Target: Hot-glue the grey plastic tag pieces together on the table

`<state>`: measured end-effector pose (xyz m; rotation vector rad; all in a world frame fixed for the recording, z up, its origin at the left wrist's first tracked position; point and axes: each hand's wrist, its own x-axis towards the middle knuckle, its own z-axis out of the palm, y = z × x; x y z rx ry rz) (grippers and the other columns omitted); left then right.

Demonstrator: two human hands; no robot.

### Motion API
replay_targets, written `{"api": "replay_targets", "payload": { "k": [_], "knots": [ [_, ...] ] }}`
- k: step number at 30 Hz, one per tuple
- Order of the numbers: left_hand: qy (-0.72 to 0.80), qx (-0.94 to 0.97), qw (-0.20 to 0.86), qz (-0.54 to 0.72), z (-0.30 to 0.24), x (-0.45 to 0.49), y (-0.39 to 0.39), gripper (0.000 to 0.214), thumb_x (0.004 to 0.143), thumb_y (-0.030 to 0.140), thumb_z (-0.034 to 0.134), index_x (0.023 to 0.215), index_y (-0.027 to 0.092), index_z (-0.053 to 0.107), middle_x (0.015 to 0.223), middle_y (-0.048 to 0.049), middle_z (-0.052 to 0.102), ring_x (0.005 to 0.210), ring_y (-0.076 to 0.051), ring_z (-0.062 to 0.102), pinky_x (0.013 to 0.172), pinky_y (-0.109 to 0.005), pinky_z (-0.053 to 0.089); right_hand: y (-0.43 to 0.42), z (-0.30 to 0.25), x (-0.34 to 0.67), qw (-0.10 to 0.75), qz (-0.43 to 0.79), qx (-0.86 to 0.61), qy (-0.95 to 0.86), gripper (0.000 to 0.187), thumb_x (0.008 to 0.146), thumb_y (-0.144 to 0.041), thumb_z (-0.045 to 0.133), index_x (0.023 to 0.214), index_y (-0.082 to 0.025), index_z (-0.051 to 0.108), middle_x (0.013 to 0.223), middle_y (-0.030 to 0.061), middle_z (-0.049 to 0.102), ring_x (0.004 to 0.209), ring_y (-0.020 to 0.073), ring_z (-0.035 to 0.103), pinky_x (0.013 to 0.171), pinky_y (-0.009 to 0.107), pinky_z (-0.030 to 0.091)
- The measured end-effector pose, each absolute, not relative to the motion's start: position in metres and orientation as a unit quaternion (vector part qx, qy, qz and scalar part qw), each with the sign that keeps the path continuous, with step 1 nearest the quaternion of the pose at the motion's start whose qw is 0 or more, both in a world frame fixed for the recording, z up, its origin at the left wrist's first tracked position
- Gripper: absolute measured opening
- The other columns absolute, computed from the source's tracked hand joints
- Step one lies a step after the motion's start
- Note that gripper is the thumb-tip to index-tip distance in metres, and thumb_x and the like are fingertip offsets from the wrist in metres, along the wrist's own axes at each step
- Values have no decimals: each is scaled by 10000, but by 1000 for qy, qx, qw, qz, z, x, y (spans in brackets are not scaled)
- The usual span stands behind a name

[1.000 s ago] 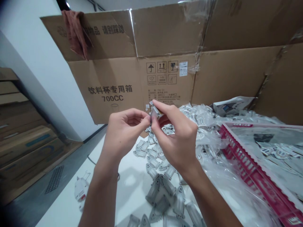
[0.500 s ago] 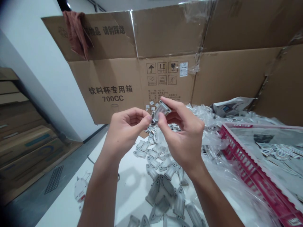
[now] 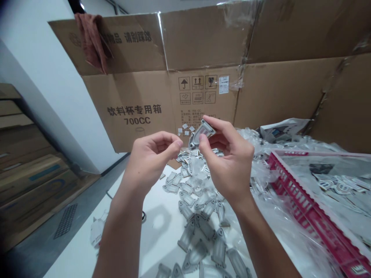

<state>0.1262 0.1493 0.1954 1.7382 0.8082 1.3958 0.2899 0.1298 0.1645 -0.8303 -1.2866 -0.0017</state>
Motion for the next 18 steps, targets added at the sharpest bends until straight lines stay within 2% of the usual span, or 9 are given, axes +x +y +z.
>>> {"api": "replay_targets", "payload": {
  "k": [8, 12, 18],
  "knots": [
    [323, 681, 363, 548, 194, 124, 151, 132, 888, 291, 769, 814, 183, 751, 785, -16, 746, 731, -134, 668, 698, -247, 555, 129, 166, 290, 717, 11, -382, -583, 345, 919, -191, 726, 1252, -274, 759, 909, 0, 736, 730, 140, 697, 675, 278, 632],
    [316, 700, 343, 541, 192, 127, 151, 102, 867, 283, 796, 858, 182, 783, 850, -43, 793, 792, -173, 727, 747, -287, 592, 127, 166, 289, 715, 15, -373, -591, 350, 920, -182, 722, 1257, -271, 754, 998, 10, 754, 756, 137, 704, 690, 281, 631],
    [322, 710, 321, 537, 193, 131, 148, 82, 869, 276, 792, 844, 197, 796, 828, -38, 801, 763, -180, 738, 726, -297, 600, 123, 166, 284, 701, -6, -379, -604, 370, 926, -172, 716, 1276, -286, 746, 1086, 22, 765, 801, 160, 726, 748, 330, 645]
  ]
}}
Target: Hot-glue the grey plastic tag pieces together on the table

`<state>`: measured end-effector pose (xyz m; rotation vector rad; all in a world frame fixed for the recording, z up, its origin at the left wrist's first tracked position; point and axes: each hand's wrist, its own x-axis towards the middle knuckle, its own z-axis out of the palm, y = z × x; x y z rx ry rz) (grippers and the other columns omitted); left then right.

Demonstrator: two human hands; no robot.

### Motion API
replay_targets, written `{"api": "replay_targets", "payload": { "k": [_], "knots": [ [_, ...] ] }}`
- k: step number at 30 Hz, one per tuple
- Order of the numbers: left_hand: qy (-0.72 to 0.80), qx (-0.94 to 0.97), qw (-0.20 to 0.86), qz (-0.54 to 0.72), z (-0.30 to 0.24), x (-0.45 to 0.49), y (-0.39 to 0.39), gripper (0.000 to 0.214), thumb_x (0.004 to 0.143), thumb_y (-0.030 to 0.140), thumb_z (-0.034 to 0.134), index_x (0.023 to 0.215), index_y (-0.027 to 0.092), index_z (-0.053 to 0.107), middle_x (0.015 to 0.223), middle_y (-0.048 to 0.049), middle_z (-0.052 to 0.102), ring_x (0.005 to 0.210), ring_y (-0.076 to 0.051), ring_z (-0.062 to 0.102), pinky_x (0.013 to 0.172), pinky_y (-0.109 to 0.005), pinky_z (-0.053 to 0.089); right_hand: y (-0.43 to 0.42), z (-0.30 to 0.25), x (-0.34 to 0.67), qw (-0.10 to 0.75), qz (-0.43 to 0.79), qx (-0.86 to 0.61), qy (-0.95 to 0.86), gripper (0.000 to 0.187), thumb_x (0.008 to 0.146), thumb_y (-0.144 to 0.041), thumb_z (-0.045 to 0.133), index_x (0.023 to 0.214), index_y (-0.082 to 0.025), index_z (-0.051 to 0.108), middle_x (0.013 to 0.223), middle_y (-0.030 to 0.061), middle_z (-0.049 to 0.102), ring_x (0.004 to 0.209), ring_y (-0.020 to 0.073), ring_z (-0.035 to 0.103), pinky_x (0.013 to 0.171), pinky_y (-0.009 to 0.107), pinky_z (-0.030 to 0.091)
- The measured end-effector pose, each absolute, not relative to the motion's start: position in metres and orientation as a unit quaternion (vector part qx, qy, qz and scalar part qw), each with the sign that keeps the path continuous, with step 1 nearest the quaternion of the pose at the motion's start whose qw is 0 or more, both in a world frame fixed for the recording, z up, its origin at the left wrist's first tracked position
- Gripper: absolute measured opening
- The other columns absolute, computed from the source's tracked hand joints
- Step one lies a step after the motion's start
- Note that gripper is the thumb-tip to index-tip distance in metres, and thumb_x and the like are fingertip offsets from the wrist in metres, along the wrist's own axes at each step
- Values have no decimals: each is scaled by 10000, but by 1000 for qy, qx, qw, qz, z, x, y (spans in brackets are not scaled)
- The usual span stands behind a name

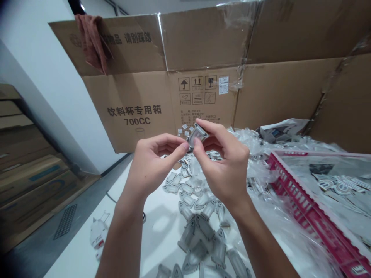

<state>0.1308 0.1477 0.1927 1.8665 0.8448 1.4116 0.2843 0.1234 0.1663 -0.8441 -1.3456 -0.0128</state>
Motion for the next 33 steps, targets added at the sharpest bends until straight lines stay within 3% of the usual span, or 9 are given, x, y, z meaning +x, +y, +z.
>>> {"api": "replay_targets", "payload": {
  "k": [14, 23, 33],
  "knots": [
    [358, 684, 302, 560, 193, 138, 146, 69, 818, 222, 780, 770, 173, 765, 697, -9, 735, 635, -130, 649, 595, -240, 522, 123, 163, 279, 678, -76, -379, -626, 395, 938, -151, 690, 1307, -283, 739, 1093, 40, 781, 806, 194, 736, 758, 388, 662],
    [326, 679, 369, 544, 193, 133, 151, 120, 847, 276, 774, 785, 179, 743, 757, -24, 722, 695, -136, 638, 650, -251, 530, 126, 163, 281, 695, -39, -386, -606, 381, 937, -180, 699, 1301, -285, 740, 1067, 30, 772, 796, 181, 728, 763, 372, 651],
    [336, 675, 351, 556, 196, 129, 149, 161, 898, 335, 753, 817, 196, 744, 782, -26, 723, 706, -145, 642, 663, -260, 543, 132, 163, 290, 711, -11, -390, -585, 356, 922, -195, 717, 1269, -274, 747, 1035, 22, 759, 768, 153, 705, 728, 325, 629]
  ]
}}
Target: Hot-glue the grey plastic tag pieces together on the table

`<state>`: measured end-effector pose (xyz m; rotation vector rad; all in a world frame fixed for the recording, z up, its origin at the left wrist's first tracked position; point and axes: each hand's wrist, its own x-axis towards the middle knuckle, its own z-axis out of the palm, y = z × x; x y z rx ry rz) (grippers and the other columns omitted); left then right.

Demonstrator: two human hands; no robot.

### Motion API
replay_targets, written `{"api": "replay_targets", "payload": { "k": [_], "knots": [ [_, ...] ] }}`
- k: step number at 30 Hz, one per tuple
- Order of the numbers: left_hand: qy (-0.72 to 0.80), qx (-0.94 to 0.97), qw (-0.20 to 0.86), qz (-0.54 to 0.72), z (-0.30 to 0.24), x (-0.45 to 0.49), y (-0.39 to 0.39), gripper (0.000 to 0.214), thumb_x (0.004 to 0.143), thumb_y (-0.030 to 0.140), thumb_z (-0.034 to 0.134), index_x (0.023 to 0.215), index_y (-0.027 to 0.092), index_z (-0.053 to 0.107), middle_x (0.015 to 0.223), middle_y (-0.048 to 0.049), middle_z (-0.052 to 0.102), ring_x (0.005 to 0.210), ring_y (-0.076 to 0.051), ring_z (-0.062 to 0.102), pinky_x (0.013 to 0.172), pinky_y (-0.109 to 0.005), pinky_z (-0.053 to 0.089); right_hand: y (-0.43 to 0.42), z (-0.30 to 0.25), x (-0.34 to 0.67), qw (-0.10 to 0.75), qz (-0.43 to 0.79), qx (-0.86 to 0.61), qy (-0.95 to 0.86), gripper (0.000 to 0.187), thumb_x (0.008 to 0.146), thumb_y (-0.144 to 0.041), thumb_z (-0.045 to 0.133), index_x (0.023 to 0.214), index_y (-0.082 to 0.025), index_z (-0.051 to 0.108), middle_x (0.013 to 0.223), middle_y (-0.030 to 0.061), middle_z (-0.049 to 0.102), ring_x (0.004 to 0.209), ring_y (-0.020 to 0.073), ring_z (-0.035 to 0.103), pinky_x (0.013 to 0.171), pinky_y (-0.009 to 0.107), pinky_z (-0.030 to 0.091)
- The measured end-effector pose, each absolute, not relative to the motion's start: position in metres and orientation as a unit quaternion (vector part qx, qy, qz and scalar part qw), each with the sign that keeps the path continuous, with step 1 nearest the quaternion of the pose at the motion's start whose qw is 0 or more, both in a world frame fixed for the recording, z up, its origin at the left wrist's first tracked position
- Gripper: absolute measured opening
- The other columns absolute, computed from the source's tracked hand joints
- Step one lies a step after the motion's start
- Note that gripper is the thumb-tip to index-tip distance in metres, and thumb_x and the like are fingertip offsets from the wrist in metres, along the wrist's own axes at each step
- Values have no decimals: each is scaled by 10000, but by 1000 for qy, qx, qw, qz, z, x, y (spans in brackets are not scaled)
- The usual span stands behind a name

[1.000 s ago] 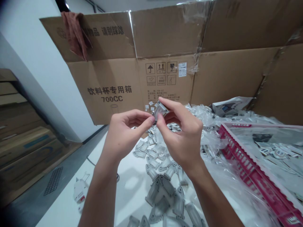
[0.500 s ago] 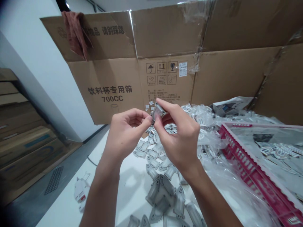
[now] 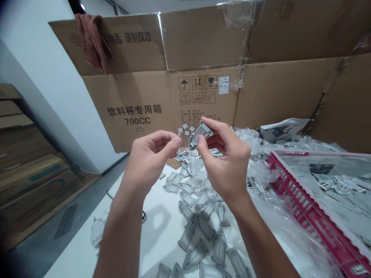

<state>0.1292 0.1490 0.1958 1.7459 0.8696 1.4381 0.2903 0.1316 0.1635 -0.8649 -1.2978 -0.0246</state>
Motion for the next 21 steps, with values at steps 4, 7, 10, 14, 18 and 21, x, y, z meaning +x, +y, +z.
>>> {"api": "replay_targets", "payload": {
  "k": [4, 7, 10, 14, 18, 21],
  "knots": [
    [331, 663, 364, 564, 195, 130, 150, 161, 906, 346, 760, 840, 200, 745, 819, -23, 733, 732, -143, 647, 703, -265, 549, 133, 164, 291, 722, 27, -380, -578, 347, 919, -215, 725, 1262, -267, 746, 1018, 20, 757, 758, 148, 699, 699, 314, 616],
    [332, 653, 375, 568, 195, 129, 152, 160, 904, 358, 766, 846, 210, 753, 831, -27, 743, 746, -151, 658, 711, -277, 551, 135, 164, 296, 708, 58, -390, -586, 339, 908, -233, 731, 1245, -263, 745, 948, 10, 744, 726, 149, 675, 680, 316, 597],
    [324, 643, 387, 576, 195, 127, 153, 166, 901, 369, 774, 841, 215, 755, 832, -23, 739, 753, -144, 653, 731, -280, 548, 138, 164, 304, 666, 104, -413, -612, 262, 906, -237, 715, 1163, -245, 762, 874, 1, 713, 730, 152, 644, 661, 298, 547],
    [312, 640, 397, 579, 195, 126, 154, 164, 897, 365, 782, 842, 213, 751, 831, -20, 732, 756, -142, 644, 756, -282, 550, 145, 162, 313, 607, 241, -427, -625, 184, 933, -229, 608, 1070, -236, 731, 779, -16, 652, 678, 144, 572, 580, 265, 440],
    [303, 640, 402, 581, 194, 126, 155, 158, 901, 351, 781, 840, 209, 748, 834, -14, 724, 751, -134, 634, 772, -278, 548, 148, 158, 312, 517, 428, -396, -627, 151, 915, -208, 547, 1009, -242, 660, 738, -26, 620, 683, 157, 558, 609, 281, 414],
    [296, 639, 406, 583, 193, 127, 156, 156, 899, 346, 783, 832, 210, 744, 842, -10, 723, 758, -129, 637, 780, -273, 547, 147, 156, 307, 481, 463, -370, -646, 161, 919, -202, 517, 973, -249, 662, 752, -24, 584, 701, 158, 527, 635, 290, 396]
  ]
}}
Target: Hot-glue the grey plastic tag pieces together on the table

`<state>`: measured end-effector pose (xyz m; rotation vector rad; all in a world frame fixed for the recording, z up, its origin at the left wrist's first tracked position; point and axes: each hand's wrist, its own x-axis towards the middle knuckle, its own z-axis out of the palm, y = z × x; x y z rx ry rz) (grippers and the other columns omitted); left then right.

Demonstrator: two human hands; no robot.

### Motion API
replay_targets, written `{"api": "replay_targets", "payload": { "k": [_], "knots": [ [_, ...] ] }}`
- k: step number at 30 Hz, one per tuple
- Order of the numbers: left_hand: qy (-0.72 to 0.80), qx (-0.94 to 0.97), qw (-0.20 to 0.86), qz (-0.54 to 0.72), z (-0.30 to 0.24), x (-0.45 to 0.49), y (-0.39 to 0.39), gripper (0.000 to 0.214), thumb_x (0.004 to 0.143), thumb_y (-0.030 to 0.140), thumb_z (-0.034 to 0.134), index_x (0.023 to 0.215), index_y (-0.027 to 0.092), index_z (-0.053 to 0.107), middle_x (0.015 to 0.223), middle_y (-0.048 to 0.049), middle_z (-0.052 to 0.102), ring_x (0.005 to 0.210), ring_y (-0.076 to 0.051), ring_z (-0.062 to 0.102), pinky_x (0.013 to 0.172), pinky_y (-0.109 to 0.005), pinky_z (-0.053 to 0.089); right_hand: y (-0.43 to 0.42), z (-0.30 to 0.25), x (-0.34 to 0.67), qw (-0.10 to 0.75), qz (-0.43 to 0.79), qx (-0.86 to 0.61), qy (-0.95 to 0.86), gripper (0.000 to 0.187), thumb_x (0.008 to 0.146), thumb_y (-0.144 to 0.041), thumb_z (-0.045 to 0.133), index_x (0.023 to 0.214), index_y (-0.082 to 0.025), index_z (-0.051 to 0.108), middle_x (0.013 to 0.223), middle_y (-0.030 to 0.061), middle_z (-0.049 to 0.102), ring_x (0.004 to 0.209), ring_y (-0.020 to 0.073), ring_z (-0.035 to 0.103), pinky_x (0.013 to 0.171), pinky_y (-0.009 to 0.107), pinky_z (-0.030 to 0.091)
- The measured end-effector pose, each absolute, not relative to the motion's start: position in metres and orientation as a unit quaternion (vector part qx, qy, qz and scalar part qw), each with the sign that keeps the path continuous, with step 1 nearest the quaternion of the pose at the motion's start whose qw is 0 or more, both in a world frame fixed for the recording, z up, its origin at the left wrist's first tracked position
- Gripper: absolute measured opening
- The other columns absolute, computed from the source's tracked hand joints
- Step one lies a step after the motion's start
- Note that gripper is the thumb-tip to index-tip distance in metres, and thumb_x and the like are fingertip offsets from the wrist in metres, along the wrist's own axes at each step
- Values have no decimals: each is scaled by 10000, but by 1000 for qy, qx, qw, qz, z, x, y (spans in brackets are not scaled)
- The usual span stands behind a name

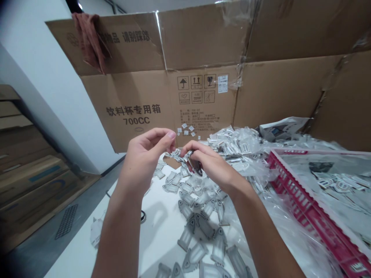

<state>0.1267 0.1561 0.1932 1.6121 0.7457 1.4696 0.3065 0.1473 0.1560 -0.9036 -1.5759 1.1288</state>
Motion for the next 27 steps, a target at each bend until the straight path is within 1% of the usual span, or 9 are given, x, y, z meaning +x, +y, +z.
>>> {"api": "replay_targets", "payload": {
  "k": [4, 7, 10, 13, 16, 21, 24, 27],
  "knots": [
    [301, 640, 400, 583, 193, 126, 157, 170, 893, 368, 788, 841, 212, 746, 864, -20, 737, 779, -142, 657, 780, -280, 554, 145, 156, 303, 429, 458, -358, -692, 223, 966, -257, 491, 1040, -256, 701, 748, -17, 534, 681, 165, 469, 601, 296, 371],
    [304, 638, 400, 584, 193, 126, 157, 177, 892, 373, 792, 847, 208, 747, 868, -25, 738, 787, -147, 656, 771, -278, 557, 143, 158, 302, 428, 445, -345, -706, 279, 1027, -358, 475, 1050, -242, 727, 787, -4, 529, 700, 167, 450, 623, 307, 388],
    [299, 638, 403, 585, 194, 126, 155, 164, 900, 352, 789, 849, 202, 745, 863, -22, 729, 777, -139, 641, 771, -268, 554, 141, 160, 301, 439, 432, -349, -706, 233, 1021, -439, 597, 962, -240, 703, 817, -15, 533, 709, 151, 427, 630, 293, 365],
    [294, 638, 402, 588, 194, 126, 155, 167, 903, 345, 786, 851, 192, 743, 851, -19, 718, 768, -133, 630, 774, -261, 547, 141, 161, 300, 439, 415, -361, -711, 190, 989, -379, 679, 869, -234, 658, 798, -26, 525, 696, 141, 399, 606, 290, 306],
    [294, 637, 402, 589, 194, 126, 155, 168, 904, 344, 783, 860, 187, 744, 849, -18, 716, 762, -129, 629, 771, -259, 540, 142, 161, 300, 459, 407, -361, -702, 166, 986, -337, 690, 860, -234, 657, 778, -33, 515, 694, 137, 389, 610, 301, 283],
    [301, 646, 398, 577, 193, 124, 158, 154, 910, 340, 782, 875, 192, 757, 854, -24, 736, 772, -137, 649, 770, -269, 552, 144, 161, 304, 533, 398, -355, -657, 171, 966, -395, 745, 901, -240, 714, 792, -33, 526, 700, 129, 390, 621, 309, 282],
    [297, 663, 396, 562, 191, 123, 160, 155, 904, 346, 801, 905, 193, 778, 897, -39, 773, 813, -152, 690, 801, -286, 573, 144, 161, 306, 564, 409, -349, -627, 184, 927, -423, 793, 921, -243, 757, 779, -33, 519, 676, 124, 366, 596, 314, 254],
    [280, 689, 387, 545, 189, 124, 161, 148, 906, 328, 810, 948, 187, 804, 942, -57, 800, 884, -178, 735, 822, -295, 589, 144, 162, 307, 573, 433, -345, -605, 174, 891, -408, 830, 928, -244, 784, 719, -39, 494, 656, 124, 354, 588, 319, 235]
  ]
}}
